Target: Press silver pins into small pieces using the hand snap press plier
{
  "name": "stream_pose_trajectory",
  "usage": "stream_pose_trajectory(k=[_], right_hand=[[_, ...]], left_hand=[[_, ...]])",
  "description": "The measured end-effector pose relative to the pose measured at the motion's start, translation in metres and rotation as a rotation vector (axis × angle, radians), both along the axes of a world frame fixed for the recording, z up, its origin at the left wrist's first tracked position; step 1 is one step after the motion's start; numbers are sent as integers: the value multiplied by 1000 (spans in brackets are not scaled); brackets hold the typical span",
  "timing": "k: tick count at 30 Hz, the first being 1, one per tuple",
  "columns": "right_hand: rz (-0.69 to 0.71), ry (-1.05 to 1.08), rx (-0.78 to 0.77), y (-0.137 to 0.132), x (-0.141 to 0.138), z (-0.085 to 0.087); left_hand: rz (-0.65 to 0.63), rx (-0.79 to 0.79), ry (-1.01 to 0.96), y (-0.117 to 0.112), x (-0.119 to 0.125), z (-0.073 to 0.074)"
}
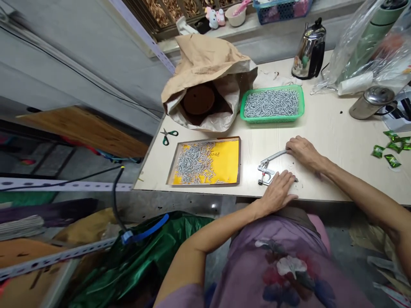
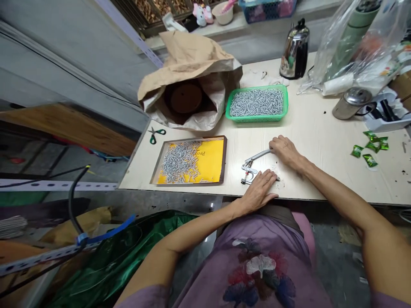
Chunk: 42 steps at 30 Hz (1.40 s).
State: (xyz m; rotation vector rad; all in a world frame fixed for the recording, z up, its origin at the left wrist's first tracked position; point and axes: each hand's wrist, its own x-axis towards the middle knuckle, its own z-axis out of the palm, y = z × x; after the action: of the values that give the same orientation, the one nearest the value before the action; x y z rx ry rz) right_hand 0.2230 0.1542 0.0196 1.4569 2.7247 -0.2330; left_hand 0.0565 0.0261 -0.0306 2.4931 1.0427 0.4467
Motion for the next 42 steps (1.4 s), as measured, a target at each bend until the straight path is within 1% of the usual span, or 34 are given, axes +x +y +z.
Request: stream_pose_trajectory(k=[2, 3, 4, 6, 8, 9, 11, 12, 13, 14, 15, 16, 17, 18, 20, 22, 23, 25, 27, 28, 29, 31, 33, 34, 35, 37, 39, 40, 42], right_hand=[[-17, -31, 27, 4, -9, 5], [-1, -43, 44, 3, -15, 8], [43, -43, 54, 0, -23, 11], [219, 2, 41, -11, -40, 15], [448, 54, 6, -23, -58, 14], [539, 63, -2, -29, -65, 12], [655, 64, 18, -34, -75, 3], [685, 69, 40, -34, -78, -3], [700, 85, 64, -33, -80, -9], [704, 111, 86, -32, -82, -15], [700, 150, 102, -30, -82, -20], [694, 207, 110, -28, -83, -23], [685, 279, 109, -27, -83, -24], [672, 366, 100, -25, -83, -23], [600, 570, 87, -21, -81, -14], [449, 762, 122, -10, -76, 3], [349, 831, 162, -1, -72, 13], [134, 905, 264, 23, -62, 32], [-56, 915, 353, 52, -50, 47], [-129, 909, 381, 68, -44, 53], [-182, 900, 397, 83, -39, 58], [-230, 862, 399, 110, -28, 65], [-254, 814, 418, 125, -20, 70], [-261, 801, 434, 127, -18, 71], [-261, 797, 450, 125, -17, 73], [-230, 807, 452, 109, -17, 72], [-153, 804, 393, 80, -19, 66], [-103, 792, 342, 62, -20, 60], [0, 733, 215, 24, -19, 44]], left_hand=[[-7, 3, -34, 2, 0, 0], [-6, 5, -50, 4, 1, 0], [-6, 4, -65, 5, 1, 1], [-27, -4, -90, 5, 1, 2], [-94, 11, -111, 0, -3, 5], [-137, 42, -123, -3, -8, 6], [-178, 160, -150, -9, -25, 9], [-156, 230, -156, -10, -37, 11], [-92, 291, -153, -8, -53, 13], [12, 338, -139, -3, -71, 16], [148, 364, -109, 4, -92, 19], [313, 365, -68, 14, -113, 22], [483, 358, -19, 27, -135, 26], [624, 355, 23, 40, -155, 30], [819, 305, 113, 69, -189, 36], [927, 241, 199, 93, -212, 40], [952, 205, 242, 103, -218, 41], [959, 143, 326, 118, -225, 41], [925, 100, 402, 128, -226, 40], [903, 87, 434, 132, -225, 38], [882, 77, 462, 136, -224, 37], [852, 56, 508, 142, -222, 34], [829, 35, 546, 149, -221, 32], [814, 27, 561, 153, -221, 32], [794, 22, 570, 156, -220, 32], [751, 18, 575, 160, -219, 34], [727, 18, 562, 161, -219, 39], [737, 17, 547, 160, -218, 43], [804, 7, 481, 155, -216, 52]])
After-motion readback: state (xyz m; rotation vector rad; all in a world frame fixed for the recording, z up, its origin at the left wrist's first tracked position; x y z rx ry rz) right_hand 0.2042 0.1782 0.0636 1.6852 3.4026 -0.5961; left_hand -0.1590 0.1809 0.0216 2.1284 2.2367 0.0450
